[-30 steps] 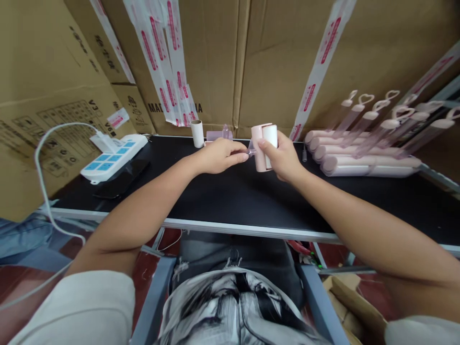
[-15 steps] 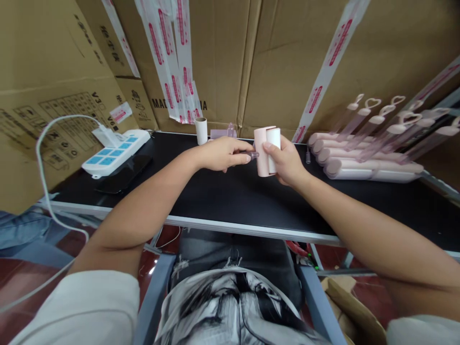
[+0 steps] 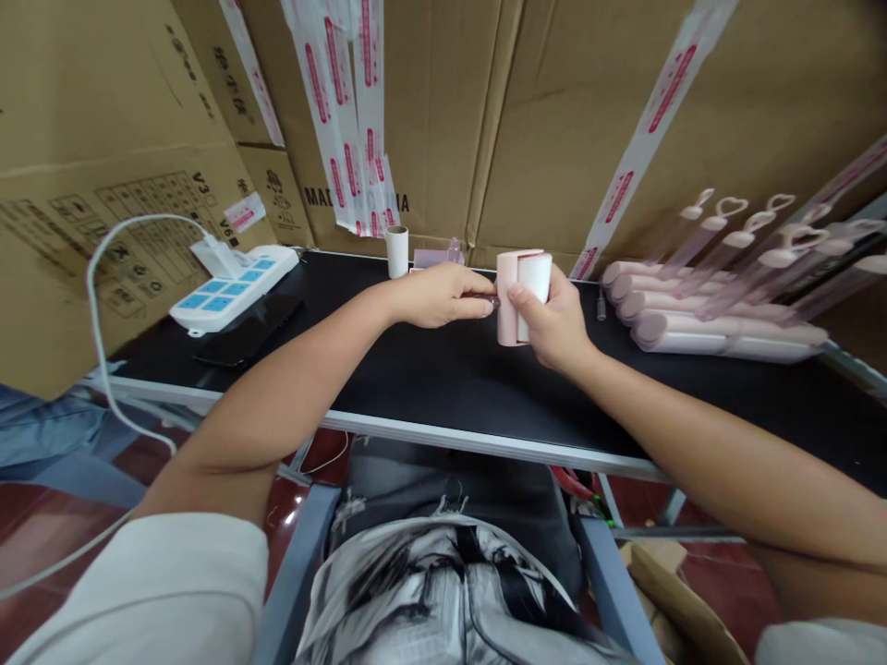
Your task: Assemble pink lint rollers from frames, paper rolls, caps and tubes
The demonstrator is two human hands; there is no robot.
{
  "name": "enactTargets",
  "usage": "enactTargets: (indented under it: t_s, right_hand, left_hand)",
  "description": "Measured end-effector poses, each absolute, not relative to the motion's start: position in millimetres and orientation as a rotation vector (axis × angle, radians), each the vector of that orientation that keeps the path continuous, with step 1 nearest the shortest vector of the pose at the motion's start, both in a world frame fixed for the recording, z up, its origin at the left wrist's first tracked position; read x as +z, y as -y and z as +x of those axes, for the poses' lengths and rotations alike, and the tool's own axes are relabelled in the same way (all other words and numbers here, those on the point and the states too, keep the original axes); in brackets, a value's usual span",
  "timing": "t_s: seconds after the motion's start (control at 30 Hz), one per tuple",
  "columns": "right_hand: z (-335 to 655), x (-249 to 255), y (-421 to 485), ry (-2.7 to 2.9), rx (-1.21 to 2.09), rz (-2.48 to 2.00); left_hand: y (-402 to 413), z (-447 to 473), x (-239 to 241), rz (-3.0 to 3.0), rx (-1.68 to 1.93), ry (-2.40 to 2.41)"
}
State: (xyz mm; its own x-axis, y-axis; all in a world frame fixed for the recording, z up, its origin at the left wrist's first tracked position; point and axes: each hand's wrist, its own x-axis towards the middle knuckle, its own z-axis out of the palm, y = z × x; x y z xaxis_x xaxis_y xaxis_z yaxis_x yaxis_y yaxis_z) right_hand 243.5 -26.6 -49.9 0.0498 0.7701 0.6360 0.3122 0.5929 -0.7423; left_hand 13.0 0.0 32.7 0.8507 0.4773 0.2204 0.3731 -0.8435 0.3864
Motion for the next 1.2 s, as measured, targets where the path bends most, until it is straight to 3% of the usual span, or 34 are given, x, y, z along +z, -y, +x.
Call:
enactTargets:
  t_s: [0.53, 0.73, 0.93, 1.2]
  right_hand:
    - [236, -42, 41, 1.567, 0.353, -1.015]
    - [266, -38, -1, 1.636, 0.536, -0.948]
    - [326, -55, -53, 1.987, 0.132, -1.225]
    - [324, -62, -58, 1.895, 0.109, -1.577]
  left_hand:
    - [2, 17, 26, 2.701, 0.487, -0.707]
    - [-1, 16, 26, 2.552, 0.594, -0.753]
    - [-14, 5, 24, 2.415, 0.567, -0.886]
    - [-23, 0, 19, 2.434, 0.49, -0.846]
